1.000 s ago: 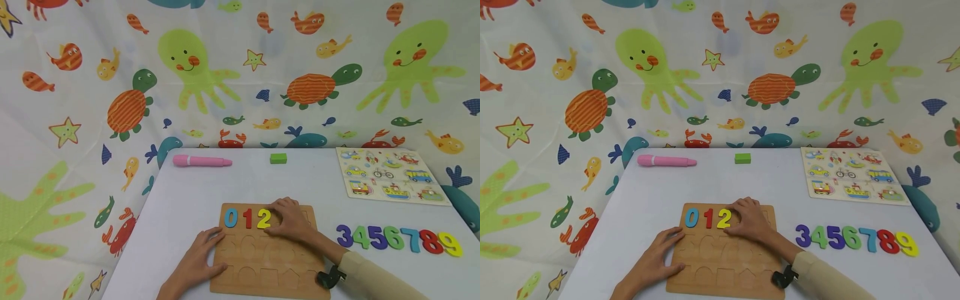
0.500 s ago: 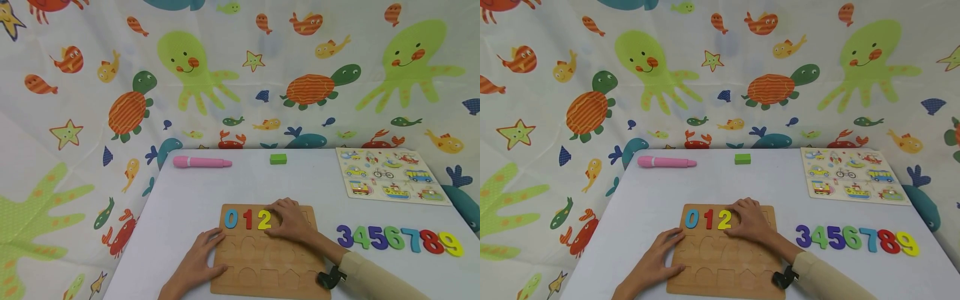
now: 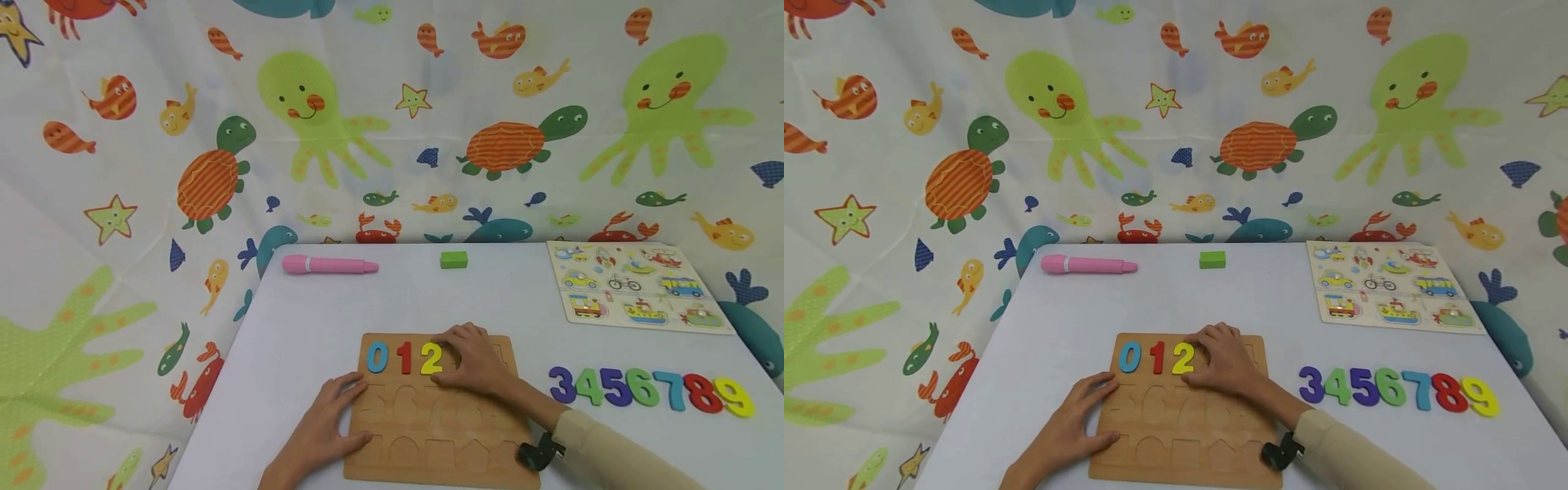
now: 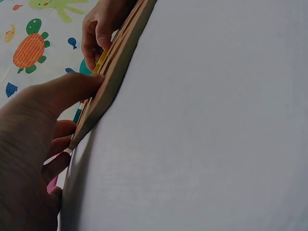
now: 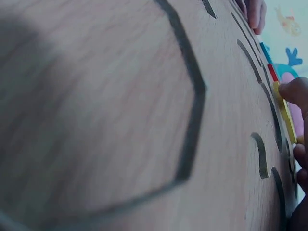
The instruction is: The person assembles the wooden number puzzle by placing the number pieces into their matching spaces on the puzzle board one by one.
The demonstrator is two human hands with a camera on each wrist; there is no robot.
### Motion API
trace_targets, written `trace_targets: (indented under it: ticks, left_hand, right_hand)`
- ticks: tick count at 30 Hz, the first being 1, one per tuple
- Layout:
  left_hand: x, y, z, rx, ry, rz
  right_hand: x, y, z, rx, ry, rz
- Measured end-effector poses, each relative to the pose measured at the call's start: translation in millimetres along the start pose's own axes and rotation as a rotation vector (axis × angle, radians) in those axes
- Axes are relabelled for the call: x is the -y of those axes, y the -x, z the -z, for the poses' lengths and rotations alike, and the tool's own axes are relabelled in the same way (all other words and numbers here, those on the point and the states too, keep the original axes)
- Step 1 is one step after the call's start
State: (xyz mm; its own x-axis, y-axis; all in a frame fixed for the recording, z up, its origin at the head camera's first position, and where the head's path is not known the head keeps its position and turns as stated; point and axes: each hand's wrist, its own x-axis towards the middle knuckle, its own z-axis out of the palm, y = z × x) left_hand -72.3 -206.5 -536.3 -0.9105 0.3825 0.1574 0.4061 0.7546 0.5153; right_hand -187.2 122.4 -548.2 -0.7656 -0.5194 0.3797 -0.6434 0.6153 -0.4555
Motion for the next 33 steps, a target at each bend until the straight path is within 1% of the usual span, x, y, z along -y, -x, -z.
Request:
trace_targets:
  ticks: [2,5,9,12,16,19,23,25,28,33]
  left_hand:
    - [0.3,-0.4,-0.2,-0.004,0.004,-0.001]
    - [1.2,-1.2,-1.4,-0.005,0.009,0.001]
    - [2.4,-1.8,-3.6,0.008,0.014,0.004]
    - [2.1,-1.0,-4.0,0.012,0.021,0.006]
    - [1.3,-0.2,-3.3,0.005,0.028,0.009]
    - [1.3,-0.2,-3.0,0.005,0.028,0.012]
    - [2.3,-0.2,-2.7,0.007,0.017,0.005]
    - [3.1,-0.2,-2.1,-0.001,0.008,-0.006]
    - [3.9,-0.4,-0.6,-0.013,-0.002,-0.018]
    - [4.1,-0.4,1.4,-0.013,0.004,-0.019]
  right_hand:
    - [0,0,1,0.014,-0.011,-0.012]
    - [0,0,6,0.047,-0.067,-0.045]
    - [-2,3,19,0.089,-0.141,-0.108]
    - [-6,8,35,0.093,-0.156,-0.146]
    - [-18,18,63,0.081,-0.146,-0.165]
    - [-32,33,86,0.091,-0.133,-0.184]
    - [-48,59,116,0.129,-0.102,-0.258]
    - [-56,72,126,0.148,-0.066,-0.286]
    - [-66,92,136,0.162,-0.016,-0.301]
    - [-75,121,142,0.155,0.027,-0.276]
